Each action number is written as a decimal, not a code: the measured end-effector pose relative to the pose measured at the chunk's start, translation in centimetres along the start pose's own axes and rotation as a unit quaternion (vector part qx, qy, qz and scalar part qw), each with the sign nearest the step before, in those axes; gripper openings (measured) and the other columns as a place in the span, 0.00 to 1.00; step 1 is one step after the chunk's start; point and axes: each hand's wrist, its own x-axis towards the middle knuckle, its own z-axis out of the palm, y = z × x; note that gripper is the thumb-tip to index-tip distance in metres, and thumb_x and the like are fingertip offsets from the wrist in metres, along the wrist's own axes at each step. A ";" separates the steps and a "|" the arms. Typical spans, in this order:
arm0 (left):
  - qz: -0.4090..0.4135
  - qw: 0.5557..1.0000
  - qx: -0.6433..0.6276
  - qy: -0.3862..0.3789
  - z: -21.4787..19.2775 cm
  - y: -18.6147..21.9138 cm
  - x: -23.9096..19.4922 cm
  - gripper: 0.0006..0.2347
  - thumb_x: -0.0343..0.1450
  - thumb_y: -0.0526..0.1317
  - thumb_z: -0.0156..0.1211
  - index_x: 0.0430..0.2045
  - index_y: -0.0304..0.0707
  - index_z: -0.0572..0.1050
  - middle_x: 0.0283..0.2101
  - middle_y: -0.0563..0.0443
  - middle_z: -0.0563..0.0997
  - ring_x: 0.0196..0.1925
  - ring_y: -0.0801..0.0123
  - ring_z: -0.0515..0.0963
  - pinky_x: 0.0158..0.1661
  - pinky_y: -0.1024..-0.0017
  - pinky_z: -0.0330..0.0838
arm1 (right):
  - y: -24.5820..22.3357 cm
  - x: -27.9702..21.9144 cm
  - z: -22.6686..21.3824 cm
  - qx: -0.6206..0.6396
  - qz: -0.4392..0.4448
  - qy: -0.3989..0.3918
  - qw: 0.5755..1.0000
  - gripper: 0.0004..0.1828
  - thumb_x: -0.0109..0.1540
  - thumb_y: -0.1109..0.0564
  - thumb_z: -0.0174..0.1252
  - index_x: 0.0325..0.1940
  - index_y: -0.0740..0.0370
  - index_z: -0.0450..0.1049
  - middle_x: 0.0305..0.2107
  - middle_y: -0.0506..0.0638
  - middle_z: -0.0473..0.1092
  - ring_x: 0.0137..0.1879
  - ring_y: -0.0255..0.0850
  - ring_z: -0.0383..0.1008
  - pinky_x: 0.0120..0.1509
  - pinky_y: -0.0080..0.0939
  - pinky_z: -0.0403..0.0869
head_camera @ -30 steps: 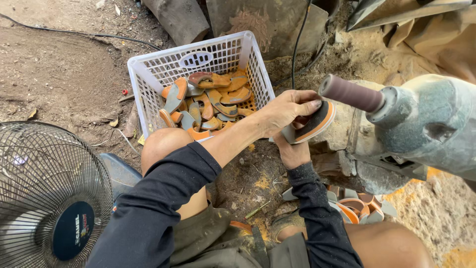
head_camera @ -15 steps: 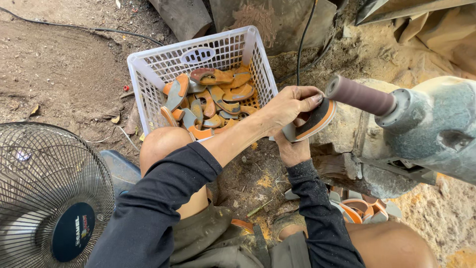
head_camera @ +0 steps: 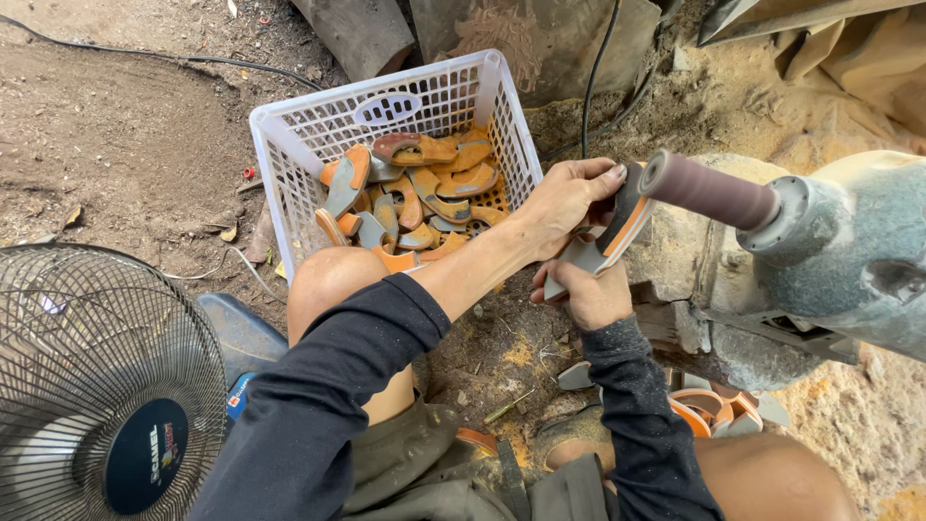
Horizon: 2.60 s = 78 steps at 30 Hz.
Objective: The person sits on the ground and uses a rotating sanding machine to smooth the edges of orange and grey sandal soles. They pick up soles from a white basket, press them against the spinning drum, and place them back into the basket.
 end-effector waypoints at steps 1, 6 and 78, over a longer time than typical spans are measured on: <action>0.000 1.000 -0.006 0.003 0.1 0.0 0.2 0.09 0.78 0.38 0.53 0.37 0.32 0.78 0.28 0.55 0.79 0.25 0.78 0.74 0.28 0.78 0.71 | -0.4 0.1 0.0 0.022 0.002 0.005 1.000 0.14 0.57 0.68 0.52 0.47 0.75 0.66 0.27 0.60 0.74 0.28 0.47 0.79 0.31 0.46 0.81; 0.020 0.999 -0.046 0.015 0.0 -0.1 1.9 0.09 0.78 0.38 0.52 0.37 0.31 0.77 0.27 0.54 0.77 0.23 0.78 0.74 0.24 0.79 0.71 | -2.8 0.6 -0.8 -0.057 0.062 0.032 0.996 0.08 0.56 0.66 0.53 0.36 0.76 0.70 0.24 0.59 0.75 0.22 0.47 0.77 0.26 0.45 0.79; 0.018 0.988 0.143 -0.048 -0.1 3.1 -1.8 0.10 0.79 0.38 0.51 0.33 0.31 0.77 0.26 0.55 0.78 0.26 0.78 0.74 0.29 0.77 0.70 | -0.5 -0.9 2.3 0.162 -0.052 -0.092 0.981 0.09 0.63 0.63 0.54 0.45 0.71 0.70 0.28 0.61 0.75 0.25 0.46 0.76 0.24 0.36 0.71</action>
